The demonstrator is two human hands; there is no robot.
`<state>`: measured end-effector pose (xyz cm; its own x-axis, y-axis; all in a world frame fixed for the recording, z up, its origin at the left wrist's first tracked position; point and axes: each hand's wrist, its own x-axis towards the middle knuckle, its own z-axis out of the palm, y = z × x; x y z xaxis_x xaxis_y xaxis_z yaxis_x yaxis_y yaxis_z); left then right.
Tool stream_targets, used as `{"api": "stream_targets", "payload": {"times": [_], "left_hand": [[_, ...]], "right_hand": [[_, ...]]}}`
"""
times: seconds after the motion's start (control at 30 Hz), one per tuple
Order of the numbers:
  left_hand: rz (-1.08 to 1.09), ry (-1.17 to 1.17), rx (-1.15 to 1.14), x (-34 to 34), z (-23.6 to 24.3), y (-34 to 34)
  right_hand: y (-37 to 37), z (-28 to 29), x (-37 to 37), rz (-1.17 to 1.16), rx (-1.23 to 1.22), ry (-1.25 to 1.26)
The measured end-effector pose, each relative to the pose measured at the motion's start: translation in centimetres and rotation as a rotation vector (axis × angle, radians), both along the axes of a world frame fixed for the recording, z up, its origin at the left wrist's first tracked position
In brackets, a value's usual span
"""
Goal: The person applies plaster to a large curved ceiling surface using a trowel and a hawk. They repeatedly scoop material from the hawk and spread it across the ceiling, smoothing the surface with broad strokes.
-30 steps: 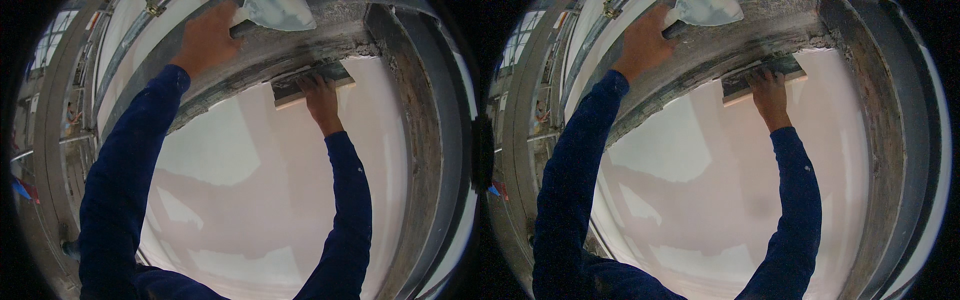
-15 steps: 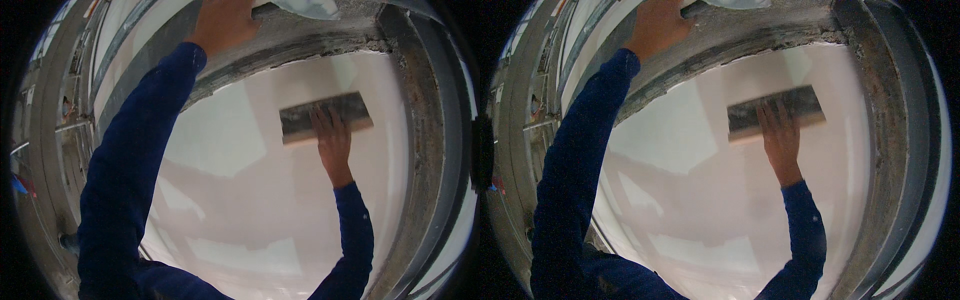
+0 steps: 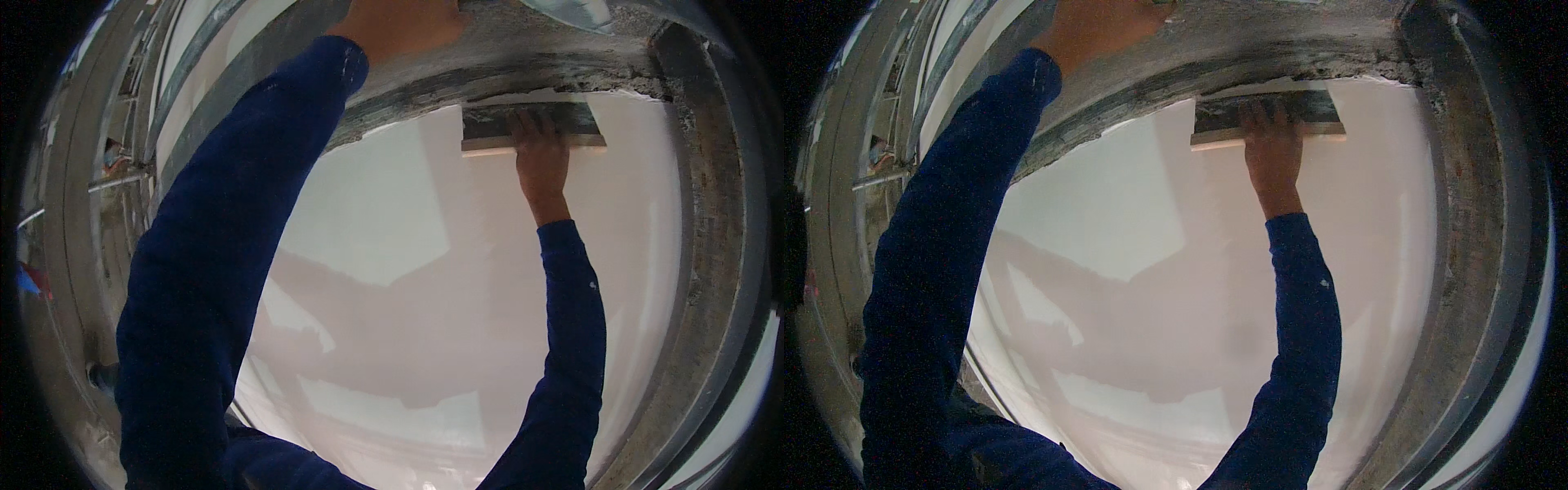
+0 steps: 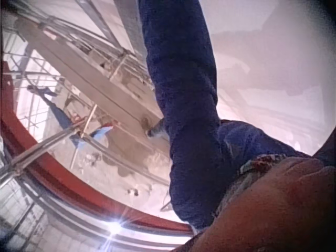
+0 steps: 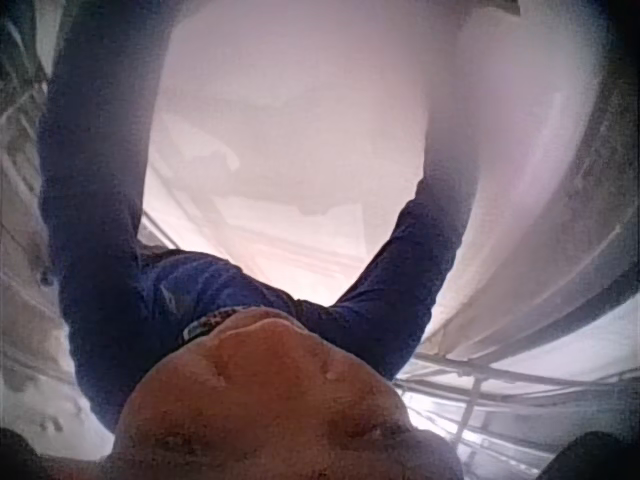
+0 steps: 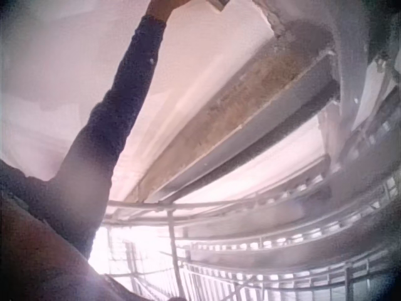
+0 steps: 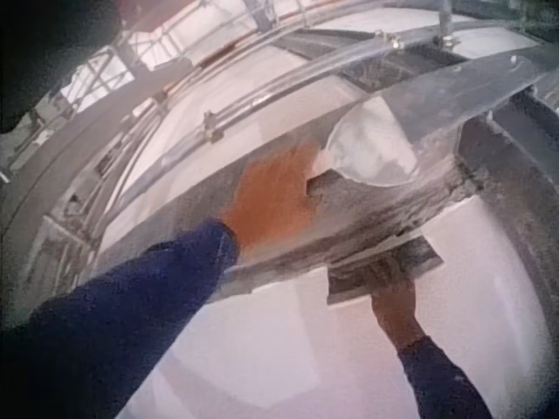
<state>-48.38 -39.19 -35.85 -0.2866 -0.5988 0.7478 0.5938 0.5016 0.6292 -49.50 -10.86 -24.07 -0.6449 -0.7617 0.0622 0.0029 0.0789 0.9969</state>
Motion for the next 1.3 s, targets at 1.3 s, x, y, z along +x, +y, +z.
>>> {"api": "stream_targets", "payload": {"times": [1.3], "left_hand": [[0.211, 0.265, -0.042, -3.0, -1.3, 0.0]], "right_hand": [[-0.1, 4.8, -0.6, -0.042, 0.035, -0.04]]}}
